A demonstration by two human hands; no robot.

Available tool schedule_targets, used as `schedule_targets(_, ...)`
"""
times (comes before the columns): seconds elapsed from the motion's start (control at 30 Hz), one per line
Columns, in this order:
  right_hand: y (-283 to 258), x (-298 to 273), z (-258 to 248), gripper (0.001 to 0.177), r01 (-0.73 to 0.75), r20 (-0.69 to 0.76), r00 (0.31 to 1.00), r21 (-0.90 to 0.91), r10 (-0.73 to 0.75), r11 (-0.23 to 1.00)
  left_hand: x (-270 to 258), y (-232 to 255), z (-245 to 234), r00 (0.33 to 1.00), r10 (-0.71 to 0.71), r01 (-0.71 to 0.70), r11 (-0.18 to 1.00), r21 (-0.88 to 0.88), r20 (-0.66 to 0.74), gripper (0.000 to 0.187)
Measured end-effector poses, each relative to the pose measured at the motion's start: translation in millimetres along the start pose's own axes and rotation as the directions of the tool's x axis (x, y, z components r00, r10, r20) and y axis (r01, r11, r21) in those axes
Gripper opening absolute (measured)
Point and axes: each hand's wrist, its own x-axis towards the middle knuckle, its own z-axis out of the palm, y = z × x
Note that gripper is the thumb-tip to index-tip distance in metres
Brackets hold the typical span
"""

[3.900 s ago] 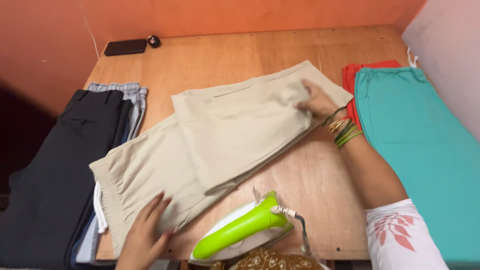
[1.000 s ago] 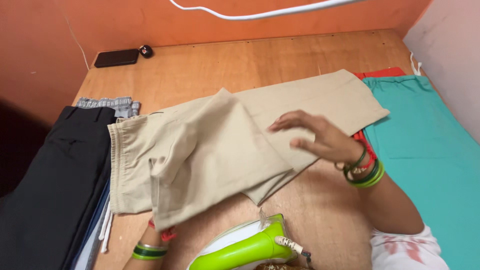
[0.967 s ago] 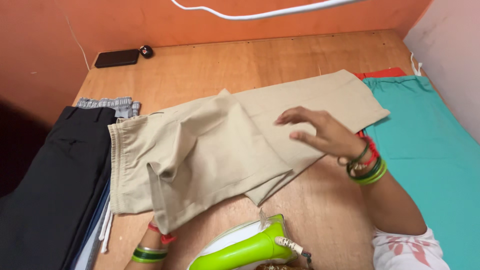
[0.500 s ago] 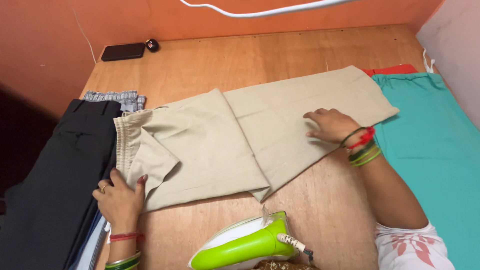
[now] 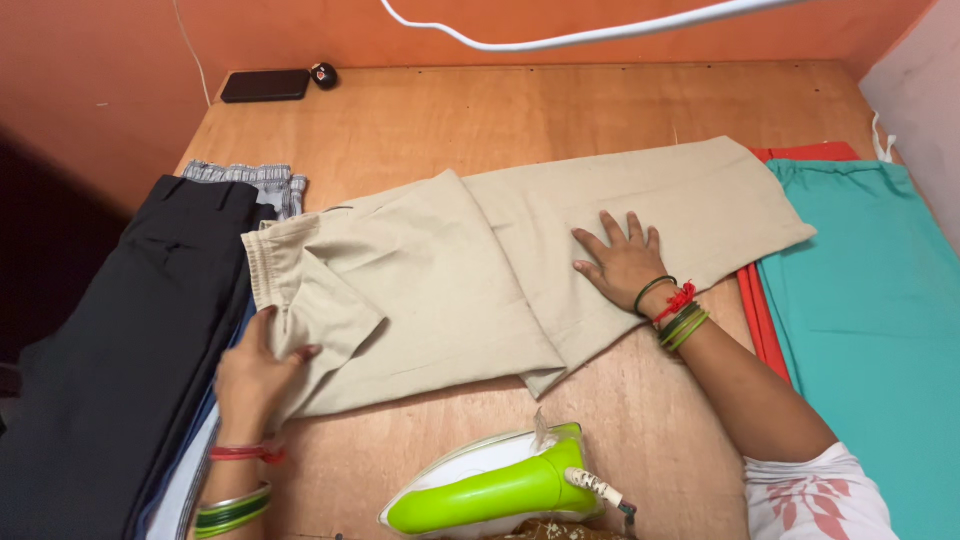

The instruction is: The person irons a pair of beige pants on a wooden table. They repeatedly smooth the fabric with one hand while moving a green iron over the surface with the other, adjusting the garment several times to cover different areas.

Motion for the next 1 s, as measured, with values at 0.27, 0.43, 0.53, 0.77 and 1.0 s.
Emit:
schedule_targets(0.27,-10,0,16,0.063,0.372,-0.124,0.924,0.082,-0.361,0.925,10,-56,-66,0.890,0.202,-0.050,0.934,0.353,-0.410,0.051)
schedule_targets(0.43,3,10,4,0.070,0.051,0.070,0.996,-0.068,-0.047,0.996,16,-112,-40,0.862,0.223,0.040,0.865,0.500,-0.456,0.060)
schedule_targets(0.53,43,20,4,0.073,-0.071,0.008,0.997,-0.066,0.072,0.995,13,-89,-23,0.798,0.413,-0.126,0.826,0.550,-0.438,0.060)
schedule_targets(0.77,124,15,30,0.072,-0.117,-0.054,0.992,-0.068,0.114,0.991,-5,22,17,0.708,0.698,-0.657,0.707,0.263,-0.106,0.064)
schedule_targets(1.0,134,8,26,0.068,-0.119,-0.140,0.984,-0.062,0.109,0.991,4,8,24,0.764,0.629,-0.600,0.774,0.204,-0.141,0.062)
